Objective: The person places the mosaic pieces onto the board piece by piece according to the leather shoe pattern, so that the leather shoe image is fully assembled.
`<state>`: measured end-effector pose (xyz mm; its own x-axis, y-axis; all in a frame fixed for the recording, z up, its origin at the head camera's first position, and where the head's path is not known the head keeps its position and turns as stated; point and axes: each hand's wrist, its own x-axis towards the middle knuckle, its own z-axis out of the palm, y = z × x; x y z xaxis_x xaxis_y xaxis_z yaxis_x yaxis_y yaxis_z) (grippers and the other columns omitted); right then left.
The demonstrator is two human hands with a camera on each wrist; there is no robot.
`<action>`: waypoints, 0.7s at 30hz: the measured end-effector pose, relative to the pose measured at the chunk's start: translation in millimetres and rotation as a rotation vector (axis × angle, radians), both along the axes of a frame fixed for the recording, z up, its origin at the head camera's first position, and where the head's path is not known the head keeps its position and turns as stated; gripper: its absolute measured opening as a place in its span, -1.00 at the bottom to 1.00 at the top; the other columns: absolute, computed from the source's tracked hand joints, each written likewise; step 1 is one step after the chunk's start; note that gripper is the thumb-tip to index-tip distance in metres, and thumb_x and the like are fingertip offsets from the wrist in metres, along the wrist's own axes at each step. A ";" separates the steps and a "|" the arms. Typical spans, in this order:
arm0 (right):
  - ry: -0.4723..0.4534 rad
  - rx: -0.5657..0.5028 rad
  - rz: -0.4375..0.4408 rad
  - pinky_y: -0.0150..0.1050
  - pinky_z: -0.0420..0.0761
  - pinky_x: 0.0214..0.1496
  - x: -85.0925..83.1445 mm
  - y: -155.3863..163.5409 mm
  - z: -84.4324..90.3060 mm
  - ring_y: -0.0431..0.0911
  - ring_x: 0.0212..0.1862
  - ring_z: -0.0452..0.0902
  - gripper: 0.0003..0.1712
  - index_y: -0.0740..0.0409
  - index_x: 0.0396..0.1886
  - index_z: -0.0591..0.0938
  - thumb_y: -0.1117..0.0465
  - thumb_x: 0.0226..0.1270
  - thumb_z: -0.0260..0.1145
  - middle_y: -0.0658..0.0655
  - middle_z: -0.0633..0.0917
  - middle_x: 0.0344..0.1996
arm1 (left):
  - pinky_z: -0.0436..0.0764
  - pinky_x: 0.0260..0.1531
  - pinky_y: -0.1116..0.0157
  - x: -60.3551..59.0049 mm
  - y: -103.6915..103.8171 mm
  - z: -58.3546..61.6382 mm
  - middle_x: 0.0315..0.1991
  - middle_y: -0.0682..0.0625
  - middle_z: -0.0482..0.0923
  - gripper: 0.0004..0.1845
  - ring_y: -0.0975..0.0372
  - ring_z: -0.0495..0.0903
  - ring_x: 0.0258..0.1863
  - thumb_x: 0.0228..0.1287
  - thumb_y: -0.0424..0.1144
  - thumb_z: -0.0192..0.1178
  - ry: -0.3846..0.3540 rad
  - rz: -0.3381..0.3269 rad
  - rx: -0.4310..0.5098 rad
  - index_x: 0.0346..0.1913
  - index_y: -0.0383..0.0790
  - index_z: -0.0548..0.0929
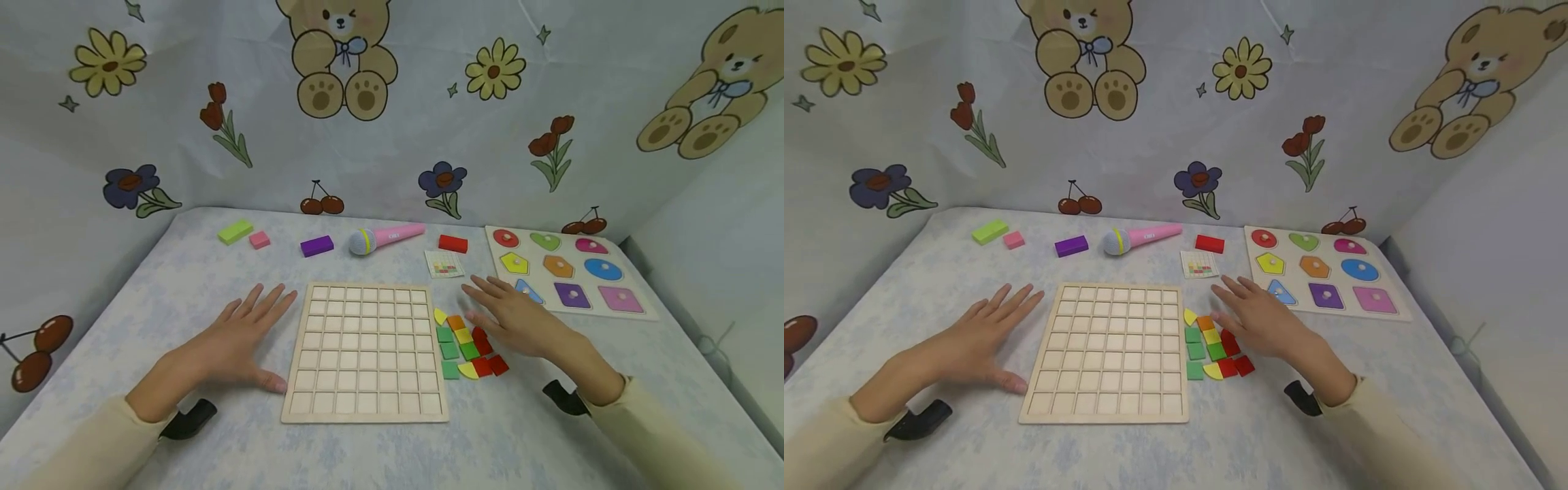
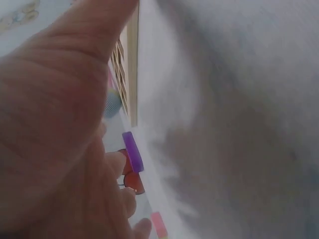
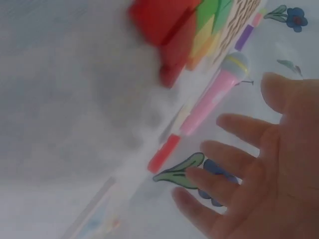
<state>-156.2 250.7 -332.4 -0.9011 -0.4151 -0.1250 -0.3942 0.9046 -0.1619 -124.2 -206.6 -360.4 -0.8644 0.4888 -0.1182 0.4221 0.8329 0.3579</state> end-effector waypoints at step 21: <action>-0.203 -0.188 0.048 -0.30 0.60 -0.10 -34.1 -42.8 -9.7 -0.12 -0.15 0.54 -0.60 0.08 0.09 0.71 0.09 0.29 0.46 -0.02 0.70 -0.17 | -0.05 0.37 -0.41 3.1 13.6 3.3 0.62 -0.25 -0.14 0.38 -0.36 -0.22 0.55 -0.32 0.49 0.42 -0.159 -0.030 -0.022 0.62 0.06 0.03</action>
